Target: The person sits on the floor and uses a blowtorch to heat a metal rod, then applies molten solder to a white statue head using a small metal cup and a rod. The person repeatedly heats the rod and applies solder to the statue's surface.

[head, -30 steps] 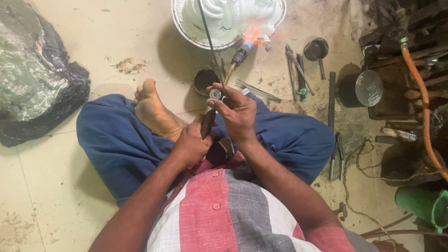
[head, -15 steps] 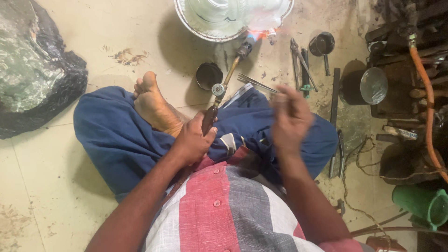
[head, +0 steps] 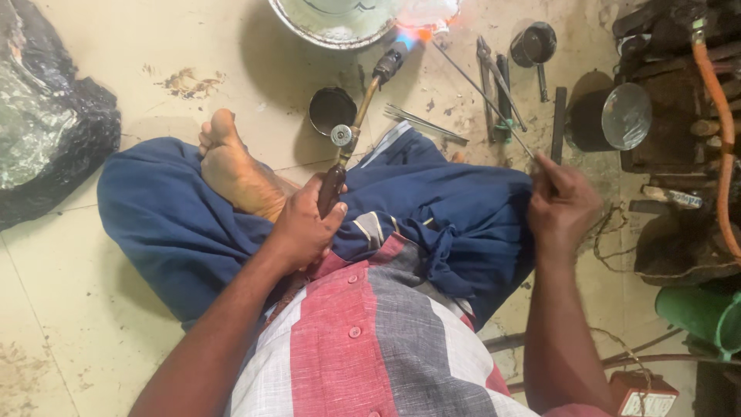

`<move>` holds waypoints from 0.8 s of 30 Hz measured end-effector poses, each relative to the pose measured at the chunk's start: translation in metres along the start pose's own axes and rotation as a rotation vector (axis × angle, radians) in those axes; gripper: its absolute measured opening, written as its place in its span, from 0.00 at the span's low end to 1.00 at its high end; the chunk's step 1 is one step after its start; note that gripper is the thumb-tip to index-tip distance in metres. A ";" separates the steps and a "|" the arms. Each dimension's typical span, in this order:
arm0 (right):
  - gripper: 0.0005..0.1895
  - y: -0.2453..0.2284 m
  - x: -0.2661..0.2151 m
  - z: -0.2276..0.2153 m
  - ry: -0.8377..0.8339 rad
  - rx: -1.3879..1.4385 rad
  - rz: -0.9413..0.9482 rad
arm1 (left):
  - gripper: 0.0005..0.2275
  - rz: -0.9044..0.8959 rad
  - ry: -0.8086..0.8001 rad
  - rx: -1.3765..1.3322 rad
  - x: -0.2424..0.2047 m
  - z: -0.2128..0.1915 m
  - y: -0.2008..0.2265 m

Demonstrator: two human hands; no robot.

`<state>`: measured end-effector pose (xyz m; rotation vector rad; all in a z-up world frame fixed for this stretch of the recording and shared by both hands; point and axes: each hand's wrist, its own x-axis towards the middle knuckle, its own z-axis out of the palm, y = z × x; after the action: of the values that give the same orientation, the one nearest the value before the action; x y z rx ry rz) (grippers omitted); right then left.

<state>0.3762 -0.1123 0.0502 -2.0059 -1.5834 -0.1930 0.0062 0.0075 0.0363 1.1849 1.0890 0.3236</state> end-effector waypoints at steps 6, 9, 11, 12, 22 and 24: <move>0.09 -0.014 0.010 0.022 0.041 -0.011 0.031 | 0.12 -0.065 -0.013 -0.036 -0.001 -0.002 0.006; 0.09 -0.017 0.011 0.022 0.034 -0.015 0.038 | 0.11 -0.071 -0.022 -0.039 -0.001 -0.001 0.006; 0.09 -0.018 0.011 0.023 0.021 -0.001 0.057 | 0.11 -0.043 -0.019 -0.027 0.001 -0.001 0.005; 0.09 -0.018 0.010 0.023 0.014 0.017 0.067 | 0.11 -0.036 -0.019 -0.029 0.001 -0.001 0.005; 0.08 -0.015 0.011 0.027 -0.005 -0.022 0.008 | 0.12 0.004 -0.020 0.000 0.004 -0.002 0.000; 0.08 -0.014 0.011 0.028 -0.023 -0.039 0.024 | 0.12 0.007 -0.019 0.013 0.004 -0.003 0.001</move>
<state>0.3599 -0.0870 0.0364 -2.0633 -1.5806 -0.1936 0.0059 0.0124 0.0349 1.2019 1.0718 0.3103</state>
